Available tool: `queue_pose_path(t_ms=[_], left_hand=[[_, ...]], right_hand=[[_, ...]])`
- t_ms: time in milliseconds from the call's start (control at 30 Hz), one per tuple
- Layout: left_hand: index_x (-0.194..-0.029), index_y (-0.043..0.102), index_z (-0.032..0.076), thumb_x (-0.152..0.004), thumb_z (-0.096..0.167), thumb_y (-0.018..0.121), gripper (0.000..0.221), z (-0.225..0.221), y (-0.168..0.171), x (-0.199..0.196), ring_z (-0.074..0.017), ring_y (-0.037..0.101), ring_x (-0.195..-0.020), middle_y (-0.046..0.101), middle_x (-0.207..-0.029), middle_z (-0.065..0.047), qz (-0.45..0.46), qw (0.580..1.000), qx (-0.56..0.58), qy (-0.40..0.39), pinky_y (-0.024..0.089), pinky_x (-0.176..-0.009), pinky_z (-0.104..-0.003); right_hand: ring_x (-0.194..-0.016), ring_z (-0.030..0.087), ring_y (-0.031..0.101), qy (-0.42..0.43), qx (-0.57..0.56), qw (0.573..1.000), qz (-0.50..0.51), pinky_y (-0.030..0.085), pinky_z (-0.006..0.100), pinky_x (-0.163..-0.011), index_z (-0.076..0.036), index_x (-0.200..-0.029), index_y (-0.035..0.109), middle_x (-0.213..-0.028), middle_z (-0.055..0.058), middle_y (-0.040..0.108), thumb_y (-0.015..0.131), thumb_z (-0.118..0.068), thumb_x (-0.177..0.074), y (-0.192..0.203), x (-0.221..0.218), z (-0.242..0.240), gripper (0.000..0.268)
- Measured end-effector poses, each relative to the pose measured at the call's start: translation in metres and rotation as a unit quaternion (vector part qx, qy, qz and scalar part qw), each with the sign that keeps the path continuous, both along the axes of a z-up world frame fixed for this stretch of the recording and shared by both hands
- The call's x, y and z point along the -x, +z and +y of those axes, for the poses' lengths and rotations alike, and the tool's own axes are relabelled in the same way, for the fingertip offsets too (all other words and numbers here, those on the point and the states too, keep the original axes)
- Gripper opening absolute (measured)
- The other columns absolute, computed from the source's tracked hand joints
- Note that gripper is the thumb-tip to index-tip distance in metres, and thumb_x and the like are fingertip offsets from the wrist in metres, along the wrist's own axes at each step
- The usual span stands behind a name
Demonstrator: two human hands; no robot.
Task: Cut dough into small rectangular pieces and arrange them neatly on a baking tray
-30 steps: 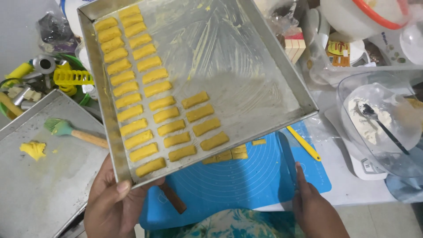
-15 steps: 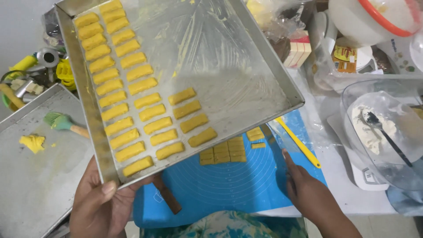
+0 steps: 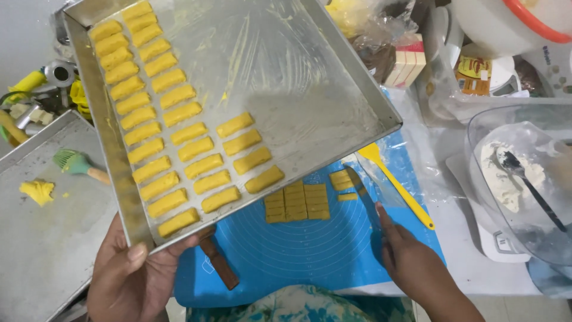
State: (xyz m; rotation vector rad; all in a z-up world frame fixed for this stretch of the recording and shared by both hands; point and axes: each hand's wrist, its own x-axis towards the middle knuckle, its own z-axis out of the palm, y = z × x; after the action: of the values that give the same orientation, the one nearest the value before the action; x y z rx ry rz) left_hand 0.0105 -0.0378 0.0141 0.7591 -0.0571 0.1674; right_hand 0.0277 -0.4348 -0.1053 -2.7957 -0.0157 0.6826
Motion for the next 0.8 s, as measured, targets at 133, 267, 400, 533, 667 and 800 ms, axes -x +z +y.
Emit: queue_pose_path(t_ms=[133, 267, 400, 533, 667, 800], left_hand=[[-0.157, 0.03, -0.01, -0.09, 0.006, 0.082, 0.086, -0.003, 0.003, -0.002, -0.0444, 0.068, -0.116, 0.054, -0.147, -0.031, -0.005, 1.0, 0.005, -0.011, 0.07, -0.086, -0.044], [-0.155, 0.033, -0.013, -0.091, 0.008, 0.082, 0.083, -0.002, -0.001, -0.001, -0.0446, 0.071, -0.11, 0.06, -0.141, -0.032, -0.005, 1.0, -0.004, -0.016, 0.067, -0.088, -0.048], [-0.154, 0.033, -0.013, -0.089, 0.009, 0.083, 0.085, -0.003, 0.0, -0.003, -0.0439, 0.072, -0.107, 0.06, -0.14, -0.032, 0.001, 1.0, -0.008, -0.014, 0.069, -0.084, -0.044], [-0.156, 0.031, -0.011, -0.091, 0.007, 0.08, 0.083, 0.0, -0.005, -0.004, -0.043, 0.069, -0.115, 0.058, -0.144, -0.03, -0.006, 1.0, -0.001, -0.013, 0.069, -0.085, -0.048], [-0.155, 0.032, -0.013, -0.092, 0.005, 0.081, 0.082, 0.001, -0.008, -0.002, -0.0467, 0.066, -0.119, 0.056, -0.145, -0.033, -0.017, 0.999, 0.02, -0.026, 0.064, -0.09, -0.053], [-0.154, 0.035, -0.012, -0.091, 0.006, 0.079, 0.079, 0.003, -0.01, 0.001, -0.0452, 0.067, -0.117, 0.058, -0.144, -0.031, -0.013, 1.0, 0.01, -0.022, 0.065, -0.088, -0.052]], right_hand=[[-0.073, 0.026, 0.068, 0.003, 0.01, 1.0, 0.01, 0.055, 0.041, -0.058, -0.039, -0.168, 0.0, -0.119, 0.0, 0.062, 0.051, -0.032, -0.097, 0.005, -0.001, 0.003, 0.088], [-0.077, 0.031, 0.068, 0.007, 0.015, 1.0, 0.006, 0.056, 0.045, -0.058, -0.039, -0.168, -0.002, -0.123, 0.003, 0.061, 0.049, -0.032, -0.098, 0.003, 0.0, 0.004, 0.087], [-0.09, 0.029, 0.071, -0.003, 0.023, 0.998, 0.05, 0.06, 0.044, -0.066, -0.04, -0.168, -0.006, -0.129, 0.004, 0.059, 0.049, -0.035, -0.099, 0.005, -0.004, 0.009, 0.088], [-0.088, 0.029, 0.072, 0.008, 0.019, 0.998, 0.053, 0.061, 0.042, -0.067, -0.036, -0.168, -0.006, -0.131, 0.005, 0.059, 0.049, -0.034, -0.1, 0.007, -0.007, 0.012, 0.088], [-0.084, 0.033, 0.07, 0.003, 0.016, 0.999, 0.048, 0.056, 0.046, -0.066, -0.038, -0.168, -0.007, -0.124, 0.007, 0.06, 0.052, -0.028, -0.097, -0.005, -0.006, 0.008, 0.092], [-0.085, 0.034, 0.071, -0.008, -0.003, 1.0, 0.014, 0.057, 0.047, -0.067, -0.041, -0.168, -0.001, -0.122, 0.006, 0.061, 0.053, -0.027, -0.095, -0.011, -0.002, 0.003, 0.092]])
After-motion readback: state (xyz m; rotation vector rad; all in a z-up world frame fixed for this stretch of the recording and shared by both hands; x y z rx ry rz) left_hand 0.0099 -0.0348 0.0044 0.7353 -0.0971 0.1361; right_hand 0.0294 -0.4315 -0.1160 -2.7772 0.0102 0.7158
